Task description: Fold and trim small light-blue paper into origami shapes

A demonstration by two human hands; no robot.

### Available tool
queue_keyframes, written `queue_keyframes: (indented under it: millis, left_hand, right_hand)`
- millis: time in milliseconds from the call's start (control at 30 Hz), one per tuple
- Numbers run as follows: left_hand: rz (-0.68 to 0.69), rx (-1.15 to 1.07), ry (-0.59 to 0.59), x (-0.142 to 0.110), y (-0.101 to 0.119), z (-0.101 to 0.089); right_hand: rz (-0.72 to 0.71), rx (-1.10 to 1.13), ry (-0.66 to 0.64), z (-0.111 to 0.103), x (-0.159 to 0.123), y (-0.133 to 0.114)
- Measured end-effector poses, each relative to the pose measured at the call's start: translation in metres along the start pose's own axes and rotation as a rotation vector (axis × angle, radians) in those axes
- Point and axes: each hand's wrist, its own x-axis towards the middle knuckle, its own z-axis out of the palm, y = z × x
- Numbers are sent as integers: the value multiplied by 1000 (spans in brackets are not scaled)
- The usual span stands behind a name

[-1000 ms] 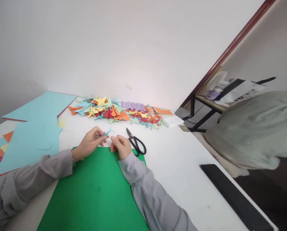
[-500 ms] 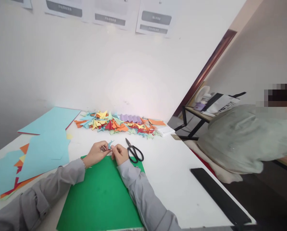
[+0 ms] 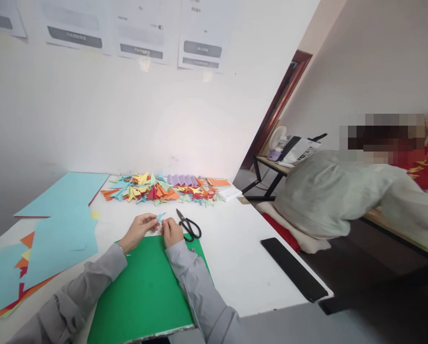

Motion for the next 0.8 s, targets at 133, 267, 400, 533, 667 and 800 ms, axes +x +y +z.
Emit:
queue_keyframes:
  millis: [133, 267, 400, 533, 667, 800]
  left_hand:
    - [0, -16, -15, -1, 0, -5]
    - [-15, -35, -31, -1, 3, -8]
    - [-34, -37, -53, 0, 6, -9]
    - [-37, -20, -42, 1, 6, -10]
    - [-27, 41, -19, 3, 5, -12]
    - [-1, 37, -21, 4, 3, -13]
  right_hand:
    - [34, 125, -101, 2, 0, -1]
    - [97, 238, -140, 4, -1, -1]
    - [115, 271, -114, 5, 1, 0]
    - [193, 392, -140, 8, 3, -3]
    - [302, 466, -161, 11, 3, -6]
    - [375, 527, -169, 11, 3, -9]
